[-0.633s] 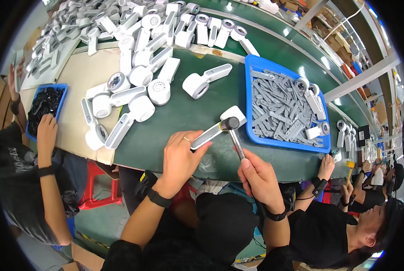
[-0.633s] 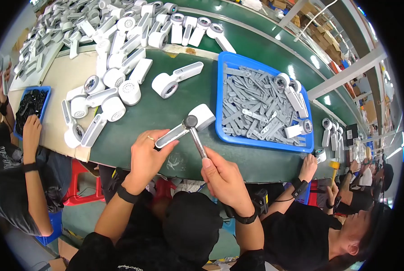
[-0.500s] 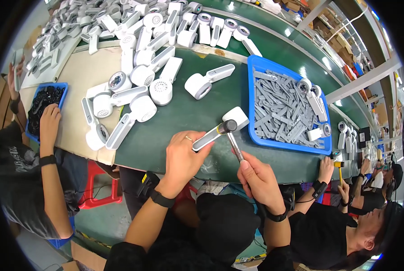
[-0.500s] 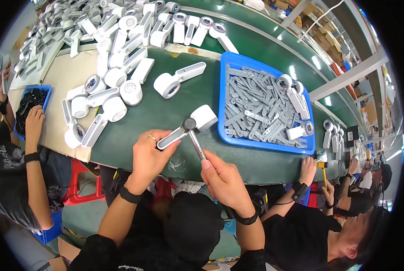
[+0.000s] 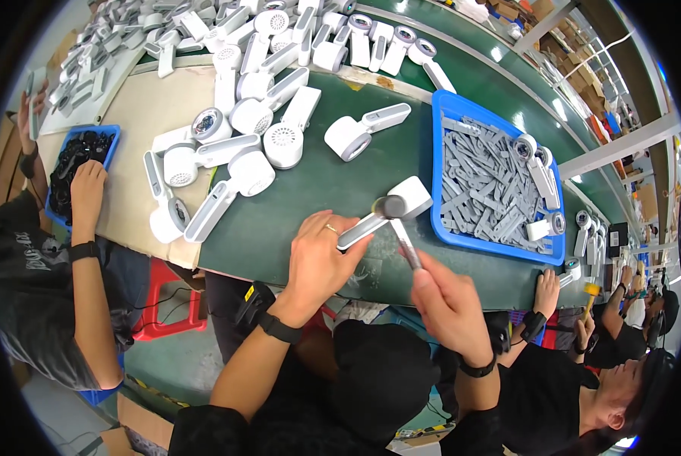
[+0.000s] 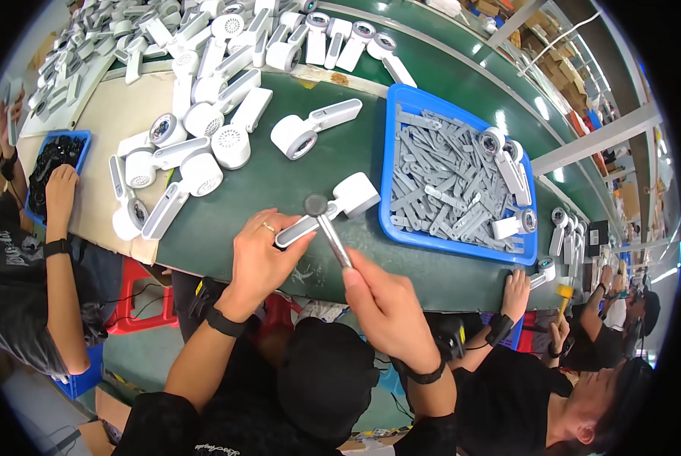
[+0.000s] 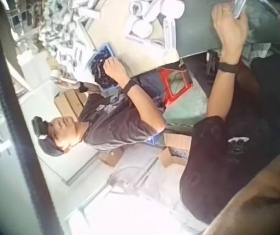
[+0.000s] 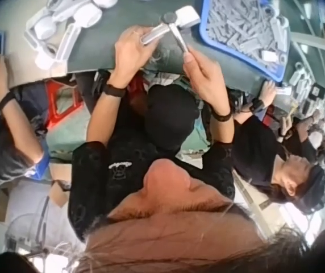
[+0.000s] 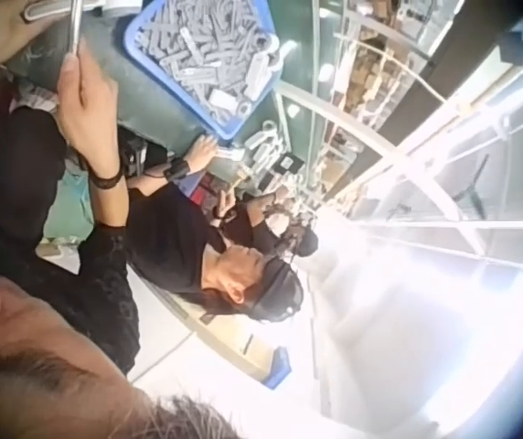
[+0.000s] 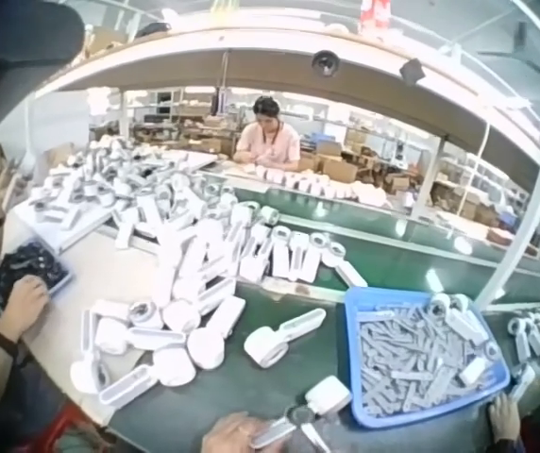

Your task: Assembling handheld device components onto plastic housings using a mallet on a manufacturing line.

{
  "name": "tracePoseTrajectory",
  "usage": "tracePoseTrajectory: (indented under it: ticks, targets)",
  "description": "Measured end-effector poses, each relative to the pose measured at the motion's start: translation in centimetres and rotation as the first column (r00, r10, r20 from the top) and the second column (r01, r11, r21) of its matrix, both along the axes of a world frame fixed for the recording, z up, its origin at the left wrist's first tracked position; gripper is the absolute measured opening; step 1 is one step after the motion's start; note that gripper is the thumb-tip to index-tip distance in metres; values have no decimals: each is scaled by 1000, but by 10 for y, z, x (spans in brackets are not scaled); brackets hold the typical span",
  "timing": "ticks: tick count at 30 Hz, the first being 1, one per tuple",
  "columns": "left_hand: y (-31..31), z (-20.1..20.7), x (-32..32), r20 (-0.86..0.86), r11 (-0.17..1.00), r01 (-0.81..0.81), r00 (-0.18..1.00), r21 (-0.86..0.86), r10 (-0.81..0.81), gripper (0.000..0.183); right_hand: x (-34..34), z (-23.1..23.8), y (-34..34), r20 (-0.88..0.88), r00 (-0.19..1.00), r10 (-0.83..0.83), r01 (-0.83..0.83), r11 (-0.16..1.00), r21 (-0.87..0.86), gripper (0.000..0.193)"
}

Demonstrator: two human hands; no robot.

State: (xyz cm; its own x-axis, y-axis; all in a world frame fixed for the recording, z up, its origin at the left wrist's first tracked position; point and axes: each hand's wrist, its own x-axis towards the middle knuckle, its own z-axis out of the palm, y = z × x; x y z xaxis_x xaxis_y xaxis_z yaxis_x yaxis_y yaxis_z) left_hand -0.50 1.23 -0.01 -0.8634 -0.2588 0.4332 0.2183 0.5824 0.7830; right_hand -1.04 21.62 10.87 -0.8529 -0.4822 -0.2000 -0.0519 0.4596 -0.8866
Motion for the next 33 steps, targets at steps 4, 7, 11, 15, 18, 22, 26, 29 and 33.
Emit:
tracePoseTrajectory:
  ticks: [4, 7, 11, 15, 18, 22, 26, 29, 33]
  targets:
    - [0, -1, -6, 13, 999, -25, 1000, 26, 24, 22, -11, -29, -4, -37, 999, 28, -25, 997, 77, 39]
    - [0, -1, -5, 17, 1000, -25, 1000, 17, 25, 22, 3, -2, 2, 23, 999, -35, 34, 998, 46, 39]
    - [2, 3, -4, 24, 999, -29, 999, 31, 28, 22, -4, -28, 1, 19, 1000, 8, -9, 998, 66, 39]
    - [-1, 2, -4, 72, 999, -31, 997, 34, 29, 22, 4, -7, 1, 38, 998, -51, 50, 998, 34, 37]
    - [3, 4, -5, 22, 1000, -8, 1000, 11, 8, 22, -4, -29, 7, 8, 1000, 20, -21, 997, 79, 41]
    - [2, 4, 0, 41, 1000, -16, 999, -9, 16, 24, 6, 10, 8, 199, 963, -181, 204, 974, -99, 43]
    - [4, -3, -4, -116, 987, -10, 993, -160, -9, 26, 8, -1, 16, 129, 957, -260, 283, 931, -229, 44]
    - [8, 3, -1, -182, 961, -11, 982, -277, -42, 27, 8, -10, 23, 231, 949, -214, 256, 952, -169, 45]
    - [9, 0, 1, -200, 939, -22, 979, -344, -51, 28, 11, -23, 31, 164, 968, -189, 220, 956, -194, 46]
